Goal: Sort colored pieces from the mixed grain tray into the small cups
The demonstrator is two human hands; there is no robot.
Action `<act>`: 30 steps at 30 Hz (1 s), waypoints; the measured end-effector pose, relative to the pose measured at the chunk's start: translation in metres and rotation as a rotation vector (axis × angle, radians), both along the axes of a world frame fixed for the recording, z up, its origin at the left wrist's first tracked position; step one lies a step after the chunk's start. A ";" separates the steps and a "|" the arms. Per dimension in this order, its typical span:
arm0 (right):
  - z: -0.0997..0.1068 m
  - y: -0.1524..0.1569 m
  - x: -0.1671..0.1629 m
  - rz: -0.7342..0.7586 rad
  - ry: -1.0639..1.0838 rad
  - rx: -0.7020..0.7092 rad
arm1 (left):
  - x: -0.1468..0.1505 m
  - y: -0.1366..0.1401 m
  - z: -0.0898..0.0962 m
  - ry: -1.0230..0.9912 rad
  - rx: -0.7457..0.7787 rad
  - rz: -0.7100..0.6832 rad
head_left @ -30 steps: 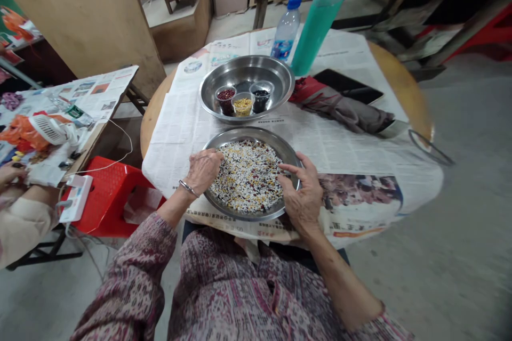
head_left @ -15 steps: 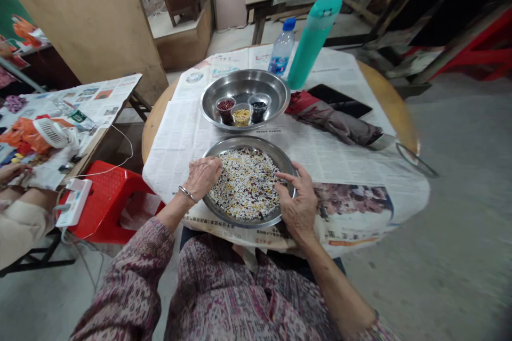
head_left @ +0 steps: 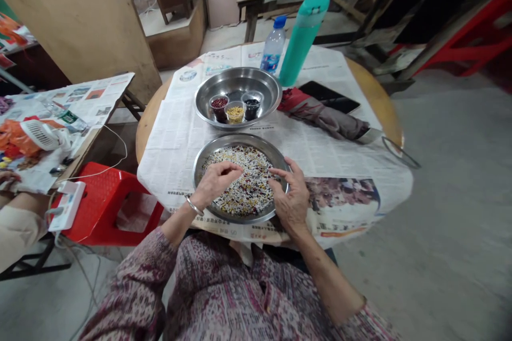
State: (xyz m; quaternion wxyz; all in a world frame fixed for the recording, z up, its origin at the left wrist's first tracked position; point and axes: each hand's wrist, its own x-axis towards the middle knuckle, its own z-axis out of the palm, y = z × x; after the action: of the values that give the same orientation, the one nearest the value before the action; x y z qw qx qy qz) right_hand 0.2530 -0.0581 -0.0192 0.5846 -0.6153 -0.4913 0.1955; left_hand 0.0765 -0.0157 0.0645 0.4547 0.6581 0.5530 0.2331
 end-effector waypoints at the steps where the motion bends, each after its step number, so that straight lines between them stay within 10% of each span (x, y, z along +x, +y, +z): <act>1: 0.000 0.000 0.000 -0.001 -0.001 0.001 | 0.003 0.000 -0.003 0.129 0.090 -0.032; 7: 0.001 0.001 0.001 0.008 0.011 0.011 | 0.014 0.003 -0.024 0.552 0.437 -0.168; 15: 0.004 0.001 0.000 -0.005 0.022 0.009 | 0.019 0.004 -0.021 0.671 0.429 -0.237; 30: 0.004 0.001 0.000 -0.001 0.024 0.007 | 0.015 0.007 -0.025 0.490 0.443 -0.158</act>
State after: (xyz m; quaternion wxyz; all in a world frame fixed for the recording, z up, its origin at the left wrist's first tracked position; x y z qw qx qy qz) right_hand 0.2530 -0.0569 -0.0155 0.5927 -0.6110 -0.4848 0.2009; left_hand 0.0917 -0.0090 0.0394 0.1707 0.8183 0.5289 0.1465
